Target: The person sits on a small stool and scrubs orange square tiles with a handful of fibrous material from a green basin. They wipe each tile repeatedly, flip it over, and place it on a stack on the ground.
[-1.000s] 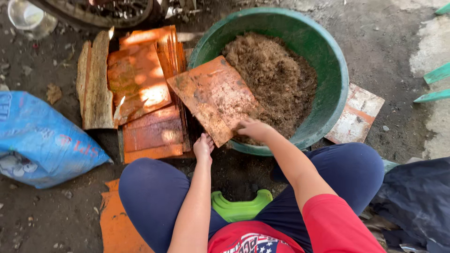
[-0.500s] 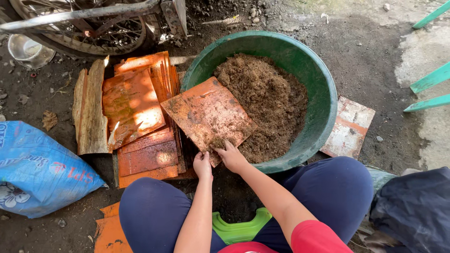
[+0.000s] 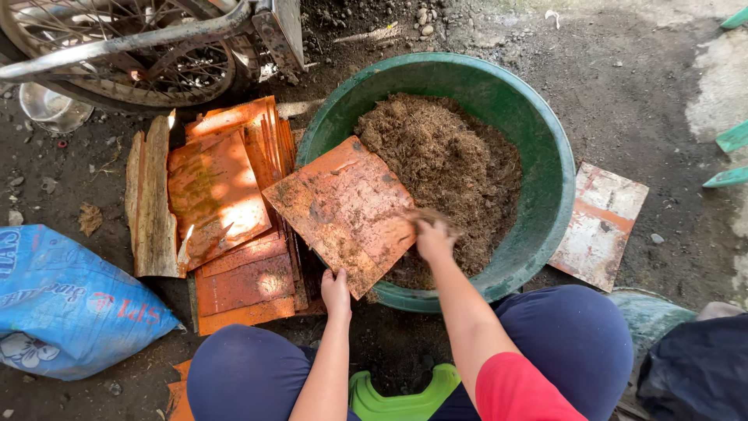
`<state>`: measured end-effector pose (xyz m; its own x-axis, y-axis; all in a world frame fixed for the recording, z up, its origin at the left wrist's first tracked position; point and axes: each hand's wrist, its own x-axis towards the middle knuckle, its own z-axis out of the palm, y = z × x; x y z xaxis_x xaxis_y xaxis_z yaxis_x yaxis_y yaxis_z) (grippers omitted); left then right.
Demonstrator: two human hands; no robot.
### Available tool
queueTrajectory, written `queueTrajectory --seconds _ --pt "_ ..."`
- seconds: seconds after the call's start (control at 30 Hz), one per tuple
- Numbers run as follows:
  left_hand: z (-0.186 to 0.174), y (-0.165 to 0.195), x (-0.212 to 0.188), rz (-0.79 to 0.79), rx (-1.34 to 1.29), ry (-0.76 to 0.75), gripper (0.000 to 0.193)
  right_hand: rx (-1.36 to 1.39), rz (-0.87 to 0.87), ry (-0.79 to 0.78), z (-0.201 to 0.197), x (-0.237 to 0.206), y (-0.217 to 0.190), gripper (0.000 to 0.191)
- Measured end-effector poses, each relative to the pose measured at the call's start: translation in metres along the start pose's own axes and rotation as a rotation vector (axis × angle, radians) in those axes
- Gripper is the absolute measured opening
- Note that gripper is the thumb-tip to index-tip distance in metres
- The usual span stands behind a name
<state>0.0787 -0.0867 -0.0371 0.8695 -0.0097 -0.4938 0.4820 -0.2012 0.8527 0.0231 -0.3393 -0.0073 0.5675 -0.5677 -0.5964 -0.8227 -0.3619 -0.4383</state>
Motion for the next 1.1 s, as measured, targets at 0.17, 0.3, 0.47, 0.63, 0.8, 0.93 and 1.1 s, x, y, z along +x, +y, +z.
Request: queueTrajectory --seconds 0.17,0.3,0.47,0.63,0.8,0.93,1.1 --pt "0.002 0.01 -0.002 0.037 0.327 0.076 0.062 -0.123 0.235 -0.003 -0.001 0.012 0.033 0.048" --pt "0.013 0.041 -0.024 0.122 0.321 0.004 0.039 0.016 0.351 -0.087 -0.007 0.002 0.016 0.054" --pt "0.022 0.11 -0.019 0.475 0.404 0.126 0.028 -0.264 -0.133 0.112 -0.072 -0.033 -0.017 0.053" --pt "0.01 0.188 -0.004 0.709 0.712 -0.021 0.028 -0.595 -0.594 0.287 -0.165 -0.081 -0.042 0.045" --pt "-0.03 0.284 -0.045 0.791 0.879 -0.054 0.026 -0.347 -0.42 0.253 -0.21 -0.112 -0.029 0.048" --pt "-0.064 0.355 -0.101 0.903 0.865 -0.043 0.026 -0.312 -0.341 0.164 -0.21 -0.108 -0.026 0.053" --pt "-0.098 0.409 -0.139 0.922 0.916 0.062 0.025 -0.428 -0.388 0.193 -0.2 -0.088 -0.027 0.054"
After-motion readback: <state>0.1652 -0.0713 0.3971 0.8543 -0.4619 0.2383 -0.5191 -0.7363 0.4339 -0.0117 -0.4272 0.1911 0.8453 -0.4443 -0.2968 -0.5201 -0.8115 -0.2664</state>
